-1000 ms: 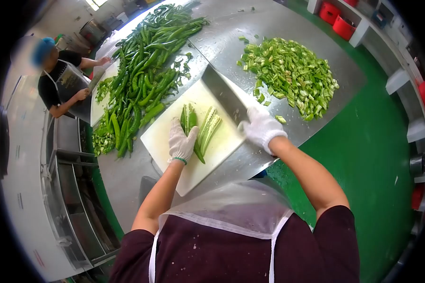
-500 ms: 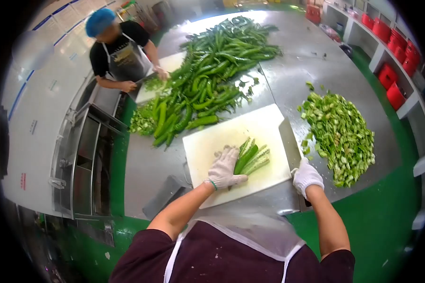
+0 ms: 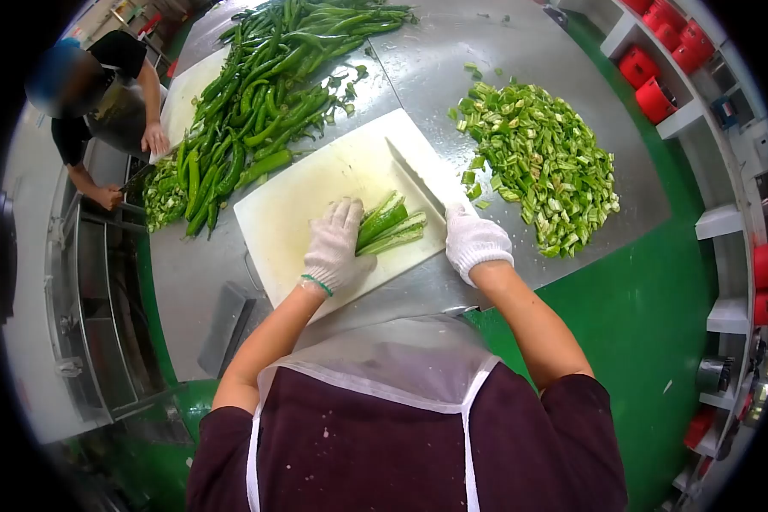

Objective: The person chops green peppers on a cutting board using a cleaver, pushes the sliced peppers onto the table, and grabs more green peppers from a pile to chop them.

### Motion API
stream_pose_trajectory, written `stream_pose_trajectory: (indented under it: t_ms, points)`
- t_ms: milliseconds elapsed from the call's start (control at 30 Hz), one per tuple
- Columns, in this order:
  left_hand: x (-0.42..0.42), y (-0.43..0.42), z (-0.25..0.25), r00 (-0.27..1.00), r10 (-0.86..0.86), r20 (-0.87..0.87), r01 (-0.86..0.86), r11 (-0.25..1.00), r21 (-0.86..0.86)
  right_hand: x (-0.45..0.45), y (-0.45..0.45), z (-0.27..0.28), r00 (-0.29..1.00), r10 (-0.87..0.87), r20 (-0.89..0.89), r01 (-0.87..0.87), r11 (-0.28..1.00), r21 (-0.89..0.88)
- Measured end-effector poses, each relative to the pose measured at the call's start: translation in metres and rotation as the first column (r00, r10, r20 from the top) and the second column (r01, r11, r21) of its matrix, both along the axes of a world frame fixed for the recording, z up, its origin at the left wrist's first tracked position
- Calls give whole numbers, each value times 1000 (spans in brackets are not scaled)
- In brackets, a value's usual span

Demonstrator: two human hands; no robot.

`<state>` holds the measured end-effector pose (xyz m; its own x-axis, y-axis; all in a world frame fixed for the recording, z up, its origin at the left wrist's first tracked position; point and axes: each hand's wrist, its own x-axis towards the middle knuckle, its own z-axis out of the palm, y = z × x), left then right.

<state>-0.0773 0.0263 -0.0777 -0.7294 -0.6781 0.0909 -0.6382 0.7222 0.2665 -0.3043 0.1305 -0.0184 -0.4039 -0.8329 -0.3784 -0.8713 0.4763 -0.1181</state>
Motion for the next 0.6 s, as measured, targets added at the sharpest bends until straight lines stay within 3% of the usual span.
stream_pose_trajectory:
  t_ms: [67,200,400,500,600]
  points:
    - [2,1,-8,999,-19,-42,19,1000,1,5,0,0,999,-33,-6,33,999,-16]
    - [-3,2,-30,996,-28,-91,24,999,-42,30,-4,-9,992,126,32,-125,992,-4]
    - [-10,-17,-6,995,86,-57,-77,986,145,8,-18,2,995,83,63,-79,994,-75]
    - [-9,-25,-16,986,104,-131,-95,993,74,3,-10,2,996,69,54,-67,996,-51]
    - [-10,-24,-19,993,88,-81,-89,996,-3,17,-1,0,985,144,92,-144,990,-10]
